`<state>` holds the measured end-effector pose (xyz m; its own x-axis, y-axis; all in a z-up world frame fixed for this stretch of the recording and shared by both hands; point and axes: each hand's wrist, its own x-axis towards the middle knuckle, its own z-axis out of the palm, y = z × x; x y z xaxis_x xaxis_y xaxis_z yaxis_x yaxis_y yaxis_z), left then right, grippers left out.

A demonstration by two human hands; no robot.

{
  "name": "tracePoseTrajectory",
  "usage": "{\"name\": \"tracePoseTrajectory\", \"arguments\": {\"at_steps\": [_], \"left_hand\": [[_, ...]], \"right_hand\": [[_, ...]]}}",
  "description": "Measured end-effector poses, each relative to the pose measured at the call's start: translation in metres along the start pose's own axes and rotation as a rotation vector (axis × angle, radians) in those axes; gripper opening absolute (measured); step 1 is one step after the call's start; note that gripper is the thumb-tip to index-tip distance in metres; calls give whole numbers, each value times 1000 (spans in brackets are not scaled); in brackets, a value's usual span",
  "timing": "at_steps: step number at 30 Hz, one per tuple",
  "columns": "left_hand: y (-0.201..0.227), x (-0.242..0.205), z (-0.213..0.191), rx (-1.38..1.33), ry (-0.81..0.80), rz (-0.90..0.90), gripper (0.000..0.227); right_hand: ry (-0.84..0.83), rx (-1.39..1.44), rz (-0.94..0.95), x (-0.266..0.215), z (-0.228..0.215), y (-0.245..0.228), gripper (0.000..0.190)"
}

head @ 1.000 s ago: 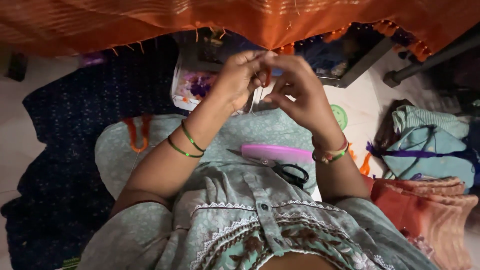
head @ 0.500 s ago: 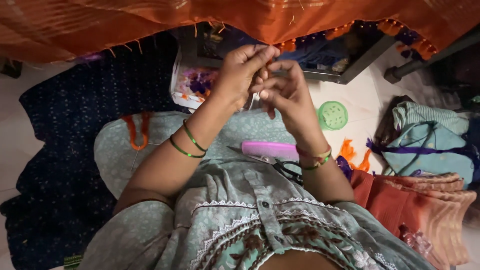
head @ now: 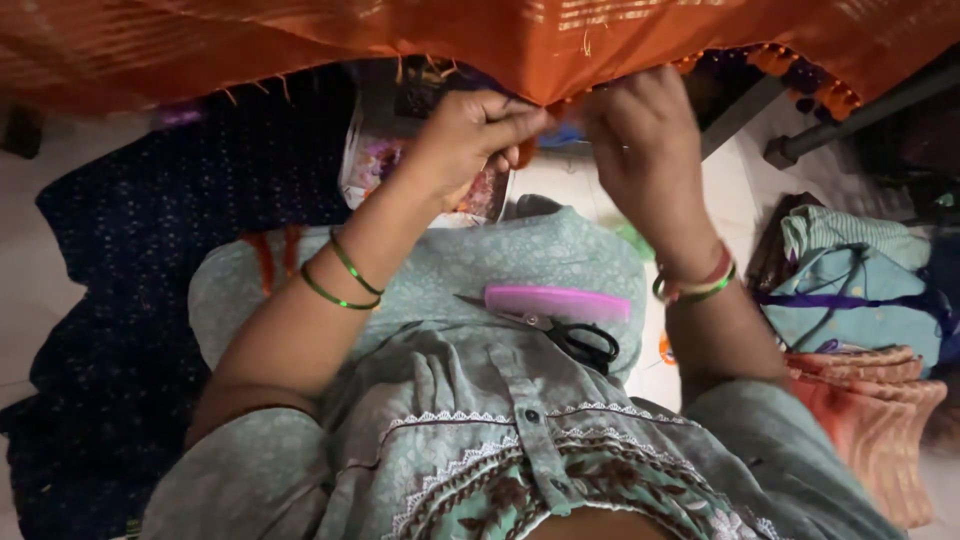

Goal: The recorder is attaching and trimming decorative tassels on the edge of an orange fabric while sitting on the floor.

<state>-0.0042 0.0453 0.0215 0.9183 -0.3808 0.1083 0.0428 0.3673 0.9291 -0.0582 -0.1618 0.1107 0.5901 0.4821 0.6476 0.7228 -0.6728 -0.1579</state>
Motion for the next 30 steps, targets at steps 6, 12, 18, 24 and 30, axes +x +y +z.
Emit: {"name": "tracePoseTrajectory", "arguments": {"at_steps": [6,12,18,24,30], "left_hand": [[22,-9,0,297,-20,122,14],[-22,-2,-5,381,199,323,14],[-34,-5,0,256,339,475,16],[16,-24,10,920,543,708,14],[1,-16,12,809,457,596,12]], "right_hand": [[-134,-80,-293,49,-9,2,11],[-331,-82,-500,89,-7,-9,13],[-342,-158,-476,103,16,1,12],[-316,-249,-436,103,28,8,12],[-142,12,-284,82,1,-19,11]]}}
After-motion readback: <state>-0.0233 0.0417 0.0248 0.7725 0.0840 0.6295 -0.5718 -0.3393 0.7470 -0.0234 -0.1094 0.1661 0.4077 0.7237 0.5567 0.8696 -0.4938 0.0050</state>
